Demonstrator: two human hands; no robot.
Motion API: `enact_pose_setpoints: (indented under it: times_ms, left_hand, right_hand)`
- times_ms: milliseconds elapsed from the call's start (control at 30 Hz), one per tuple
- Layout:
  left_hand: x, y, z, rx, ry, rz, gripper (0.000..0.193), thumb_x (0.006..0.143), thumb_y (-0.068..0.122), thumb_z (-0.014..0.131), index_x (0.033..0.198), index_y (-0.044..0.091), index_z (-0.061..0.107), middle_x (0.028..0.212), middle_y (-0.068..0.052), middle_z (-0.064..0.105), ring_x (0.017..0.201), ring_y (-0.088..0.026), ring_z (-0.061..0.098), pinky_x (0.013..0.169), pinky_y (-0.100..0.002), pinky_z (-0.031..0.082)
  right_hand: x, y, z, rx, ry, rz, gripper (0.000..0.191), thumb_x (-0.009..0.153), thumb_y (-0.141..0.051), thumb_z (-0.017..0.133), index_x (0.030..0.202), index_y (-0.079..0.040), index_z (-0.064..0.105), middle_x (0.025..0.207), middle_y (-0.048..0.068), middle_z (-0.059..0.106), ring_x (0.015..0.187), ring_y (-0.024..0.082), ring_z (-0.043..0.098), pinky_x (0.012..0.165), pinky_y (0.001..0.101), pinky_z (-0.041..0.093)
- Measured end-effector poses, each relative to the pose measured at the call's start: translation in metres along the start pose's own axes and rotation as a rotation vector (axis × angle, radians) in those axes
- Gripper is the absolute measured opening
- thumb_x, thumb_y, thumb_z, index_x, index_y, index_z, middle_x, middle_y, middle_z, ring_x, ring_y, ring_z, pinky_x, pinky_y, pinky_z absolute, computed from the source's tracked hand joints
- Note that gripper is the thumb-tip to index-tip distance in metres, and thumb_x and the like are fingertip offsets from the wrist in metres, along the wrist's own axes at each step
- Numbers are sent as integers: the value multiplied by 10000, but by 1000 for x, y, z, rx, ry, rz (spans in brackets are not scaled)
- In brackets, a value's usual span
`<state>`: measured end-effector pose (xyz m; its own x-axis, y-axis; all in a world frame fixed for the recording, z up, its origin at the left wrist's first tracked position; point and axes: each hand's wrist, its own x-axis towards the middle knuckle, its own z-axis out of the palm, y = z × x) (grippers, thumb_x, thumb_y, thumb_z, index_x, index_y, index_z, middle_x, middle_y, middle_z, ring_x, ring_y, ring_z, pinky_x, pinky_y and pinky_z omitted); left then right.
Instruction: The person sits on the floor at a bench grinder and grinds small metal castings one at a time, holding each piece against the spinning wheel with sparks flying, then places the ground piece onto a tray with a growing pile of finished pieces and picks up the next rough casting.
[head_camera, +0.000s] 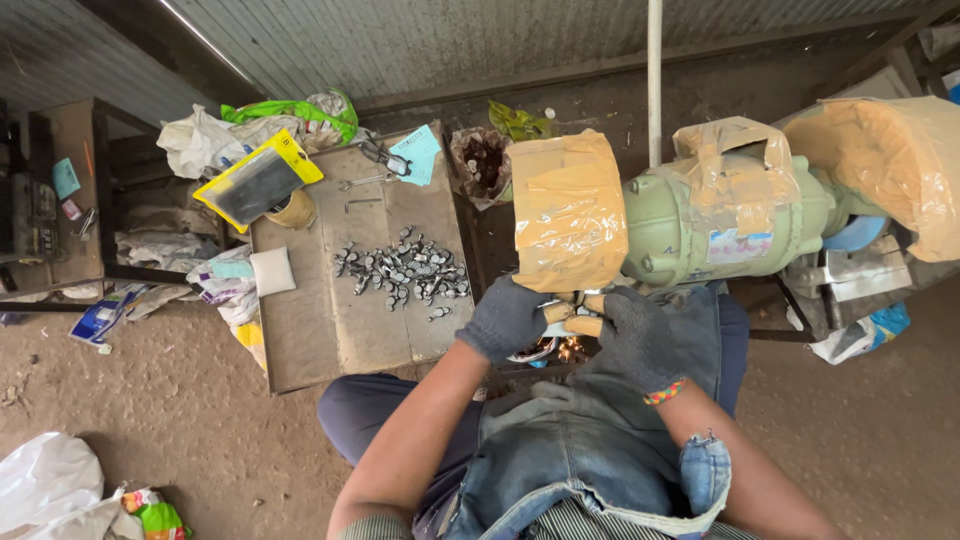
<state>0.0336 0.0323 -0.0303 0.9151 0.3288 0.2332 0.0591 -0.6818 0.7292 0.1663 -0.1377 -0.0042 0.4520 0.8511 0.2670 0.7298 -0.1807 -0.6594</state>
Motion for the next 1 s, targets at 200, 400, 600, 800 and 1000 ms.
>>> enact_pose_setpoints:
  times_ms: [200,400,600,800,1000]
  left_hand:
    - [-2,-17,2,102,-137,27,264,851,219,708,1083,100,752,1069,-167,727,957,-385,689,847,-488,561]
    - [-4,0,-6,51,-17,46,223,876,233,711,1054,100,733,1089,-152,721,1037,-388,671,899,-496,543]
    - [-50,36,-6,227,118,267,274,859,218,718,1122,138,720,1211,-137,641,1155,-381,611,992,-494,500]
    - [-87,8,-8,165,56,-83,300,871,200,693,1168,158,685,1290,-112,604,1193,-352,620,1046,-463,506]
    - [-77,-36,-42,576,35,-486,431,800,58,596,1210,140,699,1264,-138,639,1131,-393,616,917,-478,518]
  right_hand:
    - [11,11,0,-7,-91,14,326,742,-209,793,1061,-138,797,945,107,731,868,335,695,699,439,526]
    - [14,11,4,-58,-33,-17,290,756,-316,826,974,-131,772,920,114,719,857,330,684,718,441,510]
    - [-25,-2,-5,-101,-166,-44,352,689,-394,841,906,-125,776,790,97,705,724,302,665,639,438,505]
    - [-53,3,21,-144,-305,-92,303,817,-366,765,962,-100,741,802,105,677,750,332,662,660,453,508]
    - [-49,-14,13,-74,-291,-50,290,814,-367,771,931,-102,754,817,110,700,731,344,672,621,456,504]
